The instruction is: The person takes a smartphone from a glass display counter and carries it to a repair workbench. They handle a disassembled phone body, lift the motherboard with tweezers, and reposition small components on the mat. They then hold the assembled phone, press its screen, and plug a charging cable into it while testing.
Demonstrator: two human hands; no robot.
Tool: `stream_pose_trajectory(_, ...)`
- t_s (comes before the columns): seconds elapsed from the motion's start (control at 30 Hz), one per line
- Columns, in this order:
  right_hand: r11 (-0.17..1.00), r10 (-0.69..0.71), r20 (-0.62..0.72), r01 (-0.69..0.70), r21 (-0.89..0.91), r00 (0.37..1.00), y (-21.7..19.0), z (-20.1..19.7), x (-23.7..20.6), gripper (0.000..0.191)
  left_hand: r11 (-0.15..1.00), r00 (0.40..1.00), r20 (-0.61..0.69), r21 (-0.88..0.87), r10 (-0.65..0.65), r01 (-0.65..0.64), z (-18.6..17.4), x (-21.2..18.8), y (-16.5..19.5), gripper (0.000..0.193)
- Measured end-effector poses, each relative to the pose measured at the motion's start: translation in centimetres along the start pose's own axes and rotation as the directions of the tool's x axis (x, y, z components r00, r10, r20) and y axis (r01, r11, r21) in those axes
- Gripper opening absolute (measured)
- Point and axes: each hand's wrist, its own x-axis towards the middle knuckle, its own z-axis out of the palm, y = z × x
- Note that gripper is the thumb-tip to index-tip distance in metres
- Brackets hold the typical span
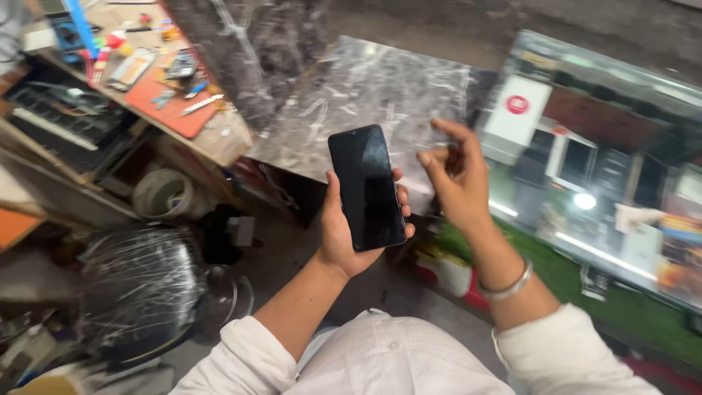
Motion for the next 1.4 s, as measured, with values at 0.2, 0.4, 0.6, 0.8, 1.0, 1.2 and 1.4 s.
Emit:
stream_pose_trajectory(0.2, 0.948, 0.217, 0.122, -0.239, 0.211, 0.969, 3.8, 9.6, -0.9, 0.043, 0.991, 0.993, 0.018, 0.059, 0.116, -0.117, -2.3, -1.9, 9.0, 0.087)
stream_pose_trajectory(0.4, 0.877, 0.328, 0.305, -0.408, 0.254, 0.894, 7.6, 15.8, -0.2, 0.03, 0.975, 0.971, -0.093, 0.046, 0.219, -0.216, -4.9, -3.3, 14.3, 0.094)
stream_pose_trajectory(0.6, 0.746, 0.522, 0.432, -0.639, 0.186, 0.735, 11.0, 20.4, 1.4, 0.023, 0.93, 0.904, -0.219, 0.101, 0.367, -0.353, -7.9, -4.4, 19.1, 0.092)
stream_pose_trajectory(0.8, 0.72, 0.563, 0.372, -0.659, 0.217, 0.738, 13.5, 24.3, 3.8, 0.022, 0.887, 0.837, -0.294, 0.138, 0.461, -0.44, -9.7, -5.6, 23.5, 0.085)
stream_pose_trajectory(1.0, 0.805, 0.44, 0.404, -0.551, 0.219, 0.802, 15.3, 26.1, 5.8, 0.021, 0.896, 0.804, -0.396, 0.196, 0.444, -0.398, -12.1, -4.7, 25.9, 0.087)
stream_pose_trajectory(1.2, 0.887, 0.294, 0.518, -0.431, 0.166, 0.803, 15.7, 30.2, 7.4, 0.017, 0.889, 0.825, -0.347, 0.27, 0.447, -0.369, -15.8, -1.6, 28.3, 0.087)
stream_pose_trajectory(1.4, 0.872, 0.33, 0.569, -0.474, 0.124, 0.754, 15.6, 31.8, 6.6, 0.016, 0.894, 0.798, -0.411, 0.279, 0.441, -0.351, -18.5, -1.5, 31.5, 0.087)
